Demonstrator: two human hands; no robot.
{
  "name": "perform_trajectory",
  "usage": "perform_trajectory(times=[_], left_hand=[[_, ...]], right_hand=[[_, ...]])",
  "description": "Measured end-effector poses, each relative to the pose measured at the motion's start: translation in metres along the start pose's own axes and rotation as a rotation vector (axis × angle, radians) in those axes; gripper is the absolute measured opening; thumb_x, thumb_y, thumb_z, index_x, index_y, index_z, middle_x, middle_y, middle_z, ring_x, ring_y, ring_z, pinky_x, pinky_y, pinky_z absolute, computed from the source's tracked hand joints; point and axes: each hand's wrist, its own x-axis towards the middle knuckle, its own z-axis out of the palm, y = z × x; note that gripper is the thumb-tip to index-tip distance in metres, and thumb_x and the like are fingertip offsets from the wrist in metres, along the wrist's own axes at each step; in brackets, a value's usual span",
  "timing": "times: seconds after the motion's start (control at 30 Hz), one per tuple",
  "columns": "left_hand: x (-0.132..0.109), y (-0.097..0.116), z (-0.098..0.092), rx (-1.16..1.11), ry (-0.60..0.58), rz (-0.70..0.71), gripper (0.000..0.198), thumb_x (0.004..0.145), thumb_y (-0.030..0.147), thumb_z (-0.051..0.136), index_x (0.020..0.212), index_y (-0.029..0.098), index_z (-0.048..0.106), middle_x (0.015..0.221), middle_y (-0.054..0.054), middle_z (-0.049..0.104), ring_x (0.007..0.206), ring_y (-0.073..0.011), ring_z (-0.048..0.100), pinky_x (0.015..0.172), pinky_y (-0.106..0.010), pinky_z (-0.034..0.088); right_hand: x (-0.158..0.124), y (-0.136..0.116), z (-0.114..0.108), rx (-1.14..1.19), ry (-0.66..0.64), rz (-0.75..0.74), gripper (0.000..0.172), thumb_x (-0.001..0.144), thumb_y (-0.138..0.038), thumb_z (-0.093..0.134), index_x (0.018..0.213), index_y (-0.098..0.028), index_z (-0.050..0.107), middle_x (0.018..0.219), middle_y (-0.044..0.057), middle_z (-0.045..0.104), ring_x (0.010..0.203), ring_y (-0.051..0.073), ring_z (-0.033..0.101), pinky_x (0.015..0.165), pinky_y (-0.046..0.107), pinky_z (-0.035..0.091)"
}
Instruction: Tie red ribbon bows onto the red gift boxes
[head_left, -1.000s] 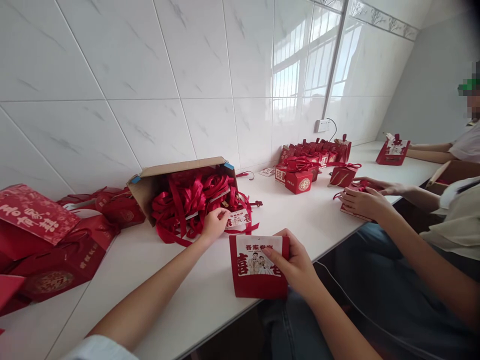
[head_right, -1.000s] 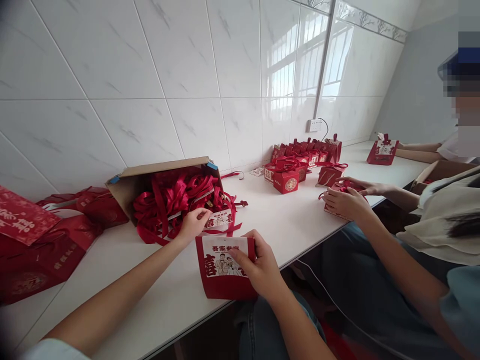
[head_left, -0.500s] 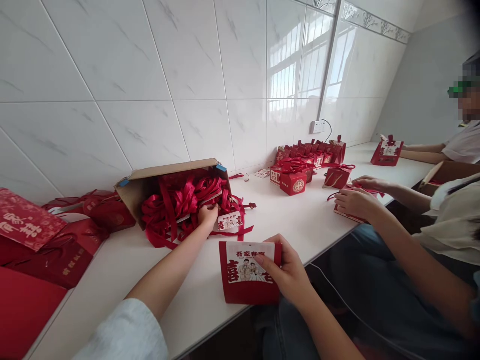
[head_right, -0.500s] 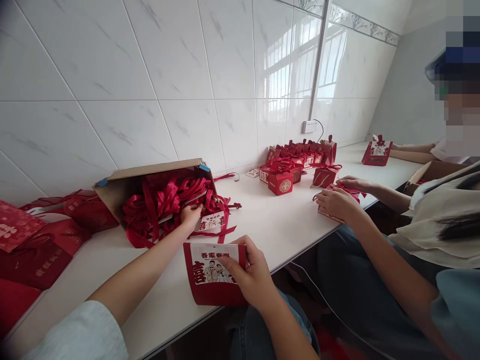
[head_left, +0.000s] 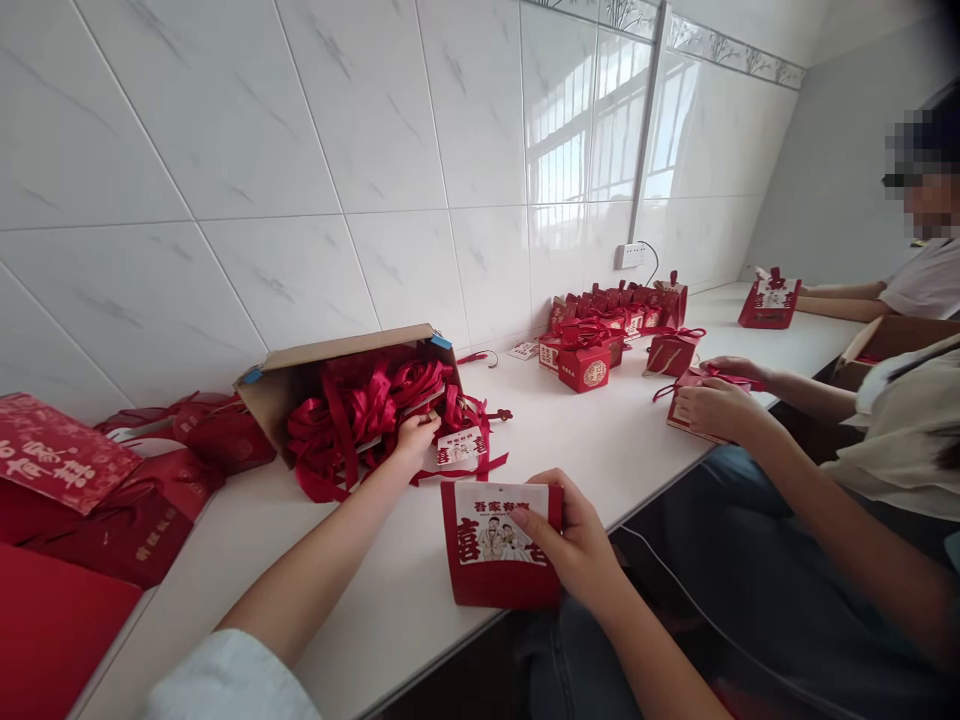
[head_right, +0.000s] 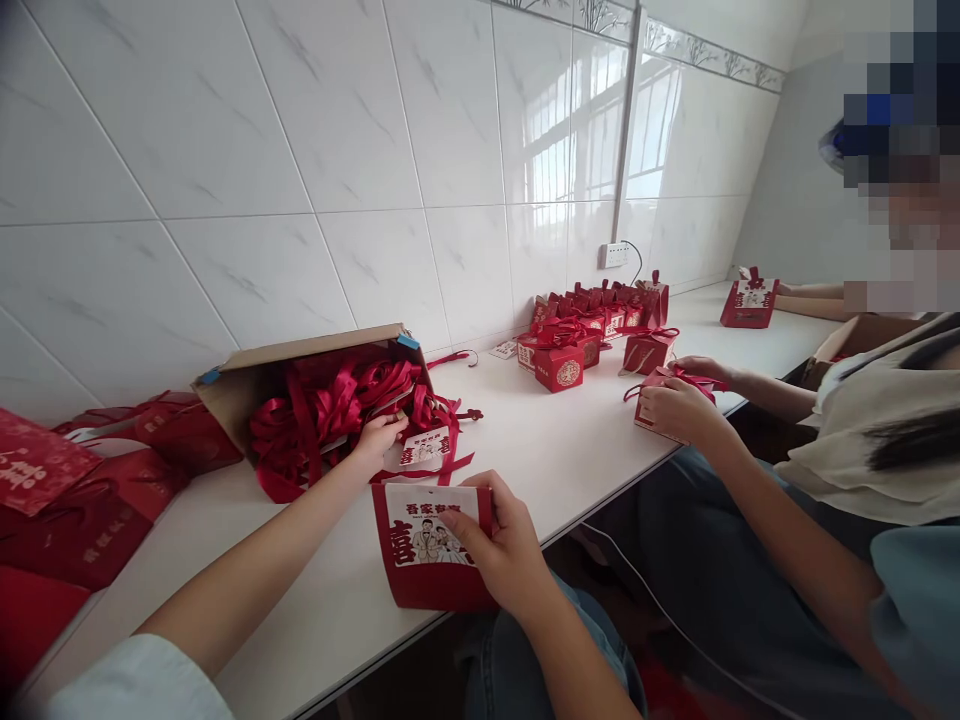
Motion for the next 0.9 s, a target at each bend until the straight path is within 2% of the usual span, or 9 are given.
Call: perform_trajectory(times=[0.1,0.2,0.27,0.43,0.5,0.63,0.77,0.83,0.9], left_hand=[[-0.032,0.024,-0.009,-0.116,-0.175,-0.029,0.027,0.089,0.029,0.055,0.111,0.013,0.056,0.107,-0.008,0.060,0.088,-0.0176,0.061,0.074,-0.035,0.053],[-0.076,0.049,-0.017,-0.250,-0.387,-0.020,0.012,0.083,0.021,0.062,0.092,0.013,0.061,0.088,-0.005,0.059,0.076,-0.0118,0.059,0.062,-0.022,0.049],[-0.106,0.062,-0.022,-0.313,-0.524,-0.030,0.013,0.078,0.025,0.069,0.085,0.015,0.063,0.082,-0.004,0.057,0.075,-0.0123,0.058,0.061,-0.021,0.048],[-0.161,0.078,-0.031,-0.456,-0.951,-0.178,0.016,0.072,0.022,0.075,0.079,0.014,0.063,0.070,-0.001,0.052,0.063,-0.0078,0.052,0.054,-0.017,0.043],[-0.172,0.079,-0.033,-0.447,-1.045,-0.186,0.015,0.072,0.023,0.075,0.077,0.015,0.063,0.069,0.000,0.052,0.061,-0.0076,0.052,0.053,-0.017,0.041],[-0.177,0.083,-0.036,-0.293,-1.025,0.018,0.015,0.073,0.026,0.074,0.075,0.015,0.063,0.066,-0.001,0.056,0.060,-0.0080,0.051,0.053,-0.017,0.039],[-0.166,0.083,-0.035,-0.165,-0.717,0.348,0.012,0.074,0.026,0.073,0.080,0.017,0.067,0.071,0.000,0.060,0.066,-0.0089,0.053,0.063,-0.019,0.043],[-0.159,0.079,-0.030,-0.142,-0.599,0.428,0.013,0.075,0.026,0.072,0.083,0.018,0.067,0.074,0.000,0.062,0.072,-0.0113,0.056,0.069,-0.021,0.045],[-0.153,0.071,-0.023,-0.140,-0.565,0.438,0.015,0.075,0.028,0.072,0.085,0.018,0.067,0.076,0.000,0.064,0.077,-0.0135,0.058,0.073,-0.024,0.046]], right_hand=[[-0.002,0.000,0.004,0.009,0.009,-0.008,0.023,0.080,-0.039,0.064,0.085,-0.020,0.050,0.068,-0.003,0.053,0.061,0.011,0.050,0.057,0.022,0.043],[-0.008,-0.002,0.010,-0.024,-0.007,-0.050,0.019,0.084,-0.037,0.060,0.083,-0.020,0.051,0.067,-0.003,0.051,0.059,0.011,0.047,0.055,0.021,0.040],[-0.015,-0.004,0.014,-0.078,-0.042,-0.114,0.015,0.086,-0.035,0.057,0.084,-0.021,0.052,0.071,-0.001,0.053,0.063,0.012,0.048,0.057,0.022,0.040],[-0.031,-0.010,0.020,-0.279,-0.114,-0.257,0.007,0.088,-0.027,0.052,0.091,-0.021,0.055,0.082,0.003,0.059,0.074,0.016,0.054,0.068,0.027,0.043],[-0.031,-0.009,0.021,-0.330,-0.125,-0.296,0.005,0.088,-0.025,0.052,0.090,-0.021,0.054,0.079,0.003,0.059,0.071,0.015,0.053,0.066,0.027,0.043],[-0.018,-0.001,0.023,-0.319,-0.035,-0.373,0.003,0.088,-0.024,0.051,0.087,-0.021,0.053,0.079,0.003,0.058,0.070,0.015,0.054,0.063,0.026,0.043],[0.002,0.007,0.021,-0.381,0.145,-0.340,0.008,0.086,-0.028,0.054,0.083,-0.021,0.051,0.071,0.000,0.057,0.064,0.014,0.053,0.059,0.026,0.043],[0.010,0.008,0.019,-0.356,0.228,-0.245,0.015,0.084,-0.033,0.057,0.080,-0.022,0.048,0.064,-0.003,0.054,0.057,0.013,0.050,0.054,0.024,0.042],[0.015,0.009,0.016,-0.305,0.255,-0.159,0.021,0.081,-0.038,0.060,0.078,-0.022,0.047,0.061,-0.004,0.051,0.054,0.012,0.048,0.051,0.023,0.041]])
